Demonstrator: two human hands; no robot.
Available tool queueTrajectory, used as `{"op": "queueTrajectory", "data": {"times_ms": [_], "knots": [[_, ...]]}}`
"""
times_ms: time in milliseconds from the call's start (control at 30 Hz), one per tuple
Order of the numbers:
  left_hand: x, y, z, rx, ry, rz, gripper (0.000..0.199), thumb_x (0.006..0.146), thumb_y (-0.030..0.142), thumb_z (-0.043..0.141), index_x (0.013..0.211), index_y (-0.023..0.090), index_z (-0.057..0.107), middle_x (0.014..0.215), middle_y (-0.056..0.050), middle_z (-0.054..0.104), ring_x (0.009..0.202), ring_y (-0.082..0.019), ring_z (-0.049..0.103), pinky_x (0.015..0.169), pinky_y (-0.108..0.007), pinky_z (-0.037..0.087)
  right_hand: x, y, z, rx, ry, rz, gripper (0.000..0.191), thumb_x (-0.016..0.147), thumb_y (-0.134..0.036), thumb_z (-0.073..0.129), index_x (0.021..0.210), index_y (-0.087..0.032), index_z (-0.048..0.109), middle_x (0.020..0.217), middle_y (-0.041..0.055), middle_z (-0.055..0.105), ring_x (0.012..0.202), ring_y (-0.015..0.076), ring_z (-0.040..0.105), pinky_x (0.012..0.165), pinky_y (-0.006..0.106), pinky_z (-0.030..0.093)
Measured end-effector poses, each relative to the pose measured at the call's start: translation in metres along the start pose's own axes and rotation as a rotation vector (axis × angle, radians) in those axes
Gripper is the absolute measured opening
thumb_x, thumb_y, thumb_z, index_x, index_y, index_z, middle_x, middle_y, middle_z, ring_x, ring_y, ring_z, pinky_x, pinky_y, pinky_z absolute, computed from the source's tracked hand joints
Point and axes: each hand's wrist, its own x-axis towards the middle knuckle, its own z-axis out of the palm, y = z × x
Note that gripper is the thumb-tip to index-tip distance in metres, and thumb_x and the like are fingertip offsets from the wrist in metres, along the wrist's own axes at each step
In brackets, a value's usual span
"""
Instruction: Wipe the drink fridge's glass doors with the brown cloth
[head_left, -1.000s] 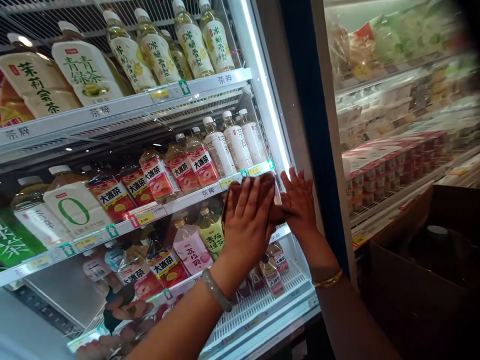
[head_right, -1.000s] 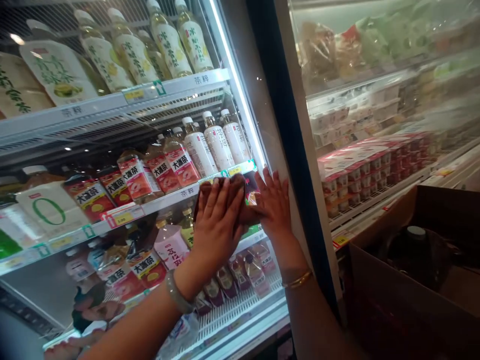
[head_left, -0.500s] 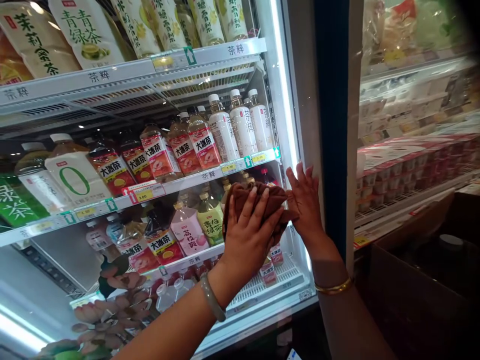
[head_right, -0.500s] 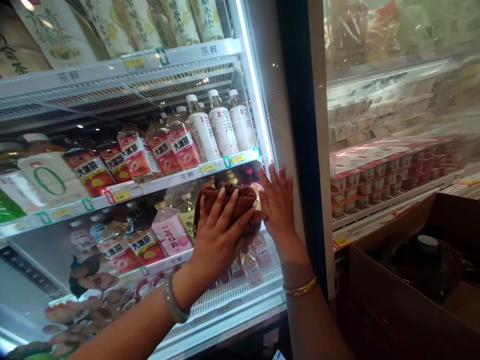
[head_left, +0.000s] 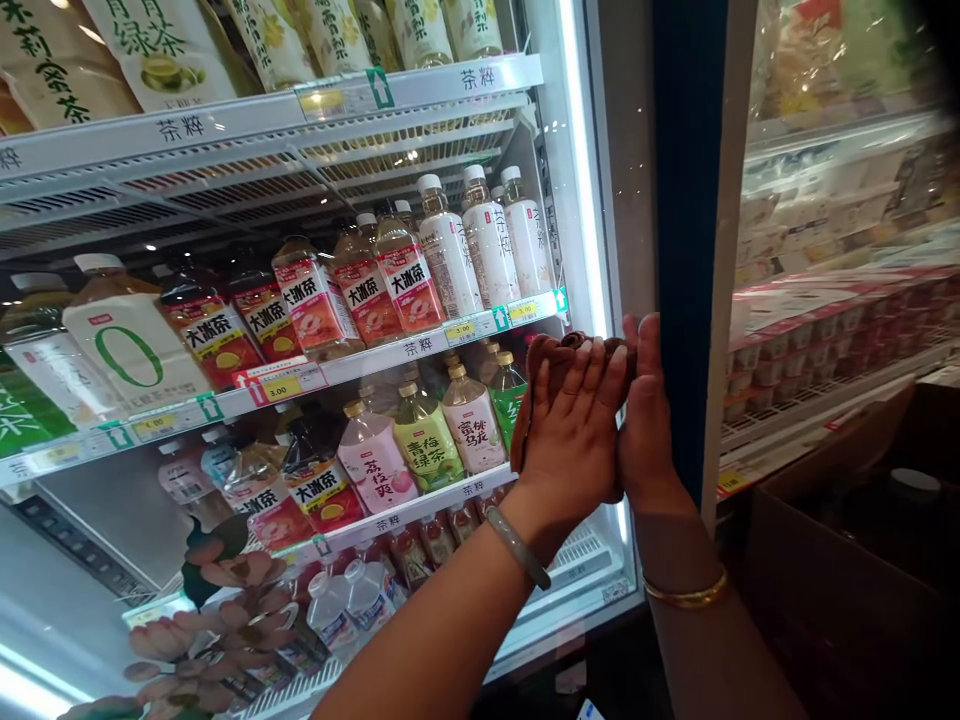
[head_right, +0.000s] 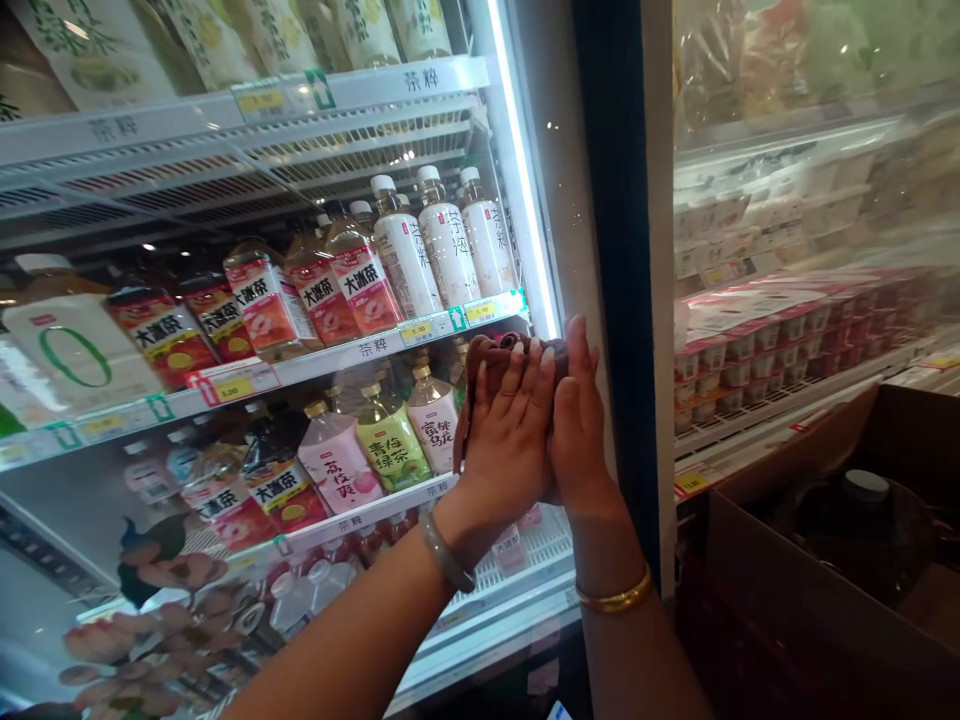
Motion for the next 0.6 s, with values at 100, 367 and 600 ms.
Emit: {"op": "queueTrajectory", "data": {"times_ms": [100,367,600], "knots": [[0.0,-0.005,-0.016,-0.166,-0.082,-0.087,0.084,0.104,0.023,0.039,0.168,0.012,-0.014,0.176,-0.009,0.013,0.165,-0.019,0.005,0.138,-0.046,0.006,-0.004,-0.017,-0.001,0.018,-0.01,-0.036,0.067,0.109,-0.056,0.008,0.164,-0.031,0.037,0.177,0.0024,0.018,0.163,0.028,0.02,0.133,0.054,0.026],[-0.02,-0.029,-0.029,-0.664,0.013,-0.168,0.075,0.102,0.012,0.017,0.167,0.022,-0.018,0.178,-0.005,0.005,0.163,-0.014,0.013,0.132,-0.037,0.031,-0.047,-0.057,0.044,-0.322,0.028,-0.102,0.065,0.108,-0.046,0.01,0.17,-0.029,0.012,0.178,0.0065,0.012,0.165,0.0335,0.011,0.131,0.068,0.017],[-0.067,-0.048,-0.07,-0.41,0.01,-0.131,0.069,0.108,0.025,0.038,0.17,0.03,0.009,0.177,-0.004,0.014,0.165,-0.02,0.009,0.136,-0.044,0.016,-0.051,-0.005,0.042,-0.53,0.115,-0.105,0.076,0.1,-0.037,0.058,0.167,-0.038,0.023,0.172,0.0114,0.03,0.161,0.0368,0.024,0.127,0.073,0.02]]}}
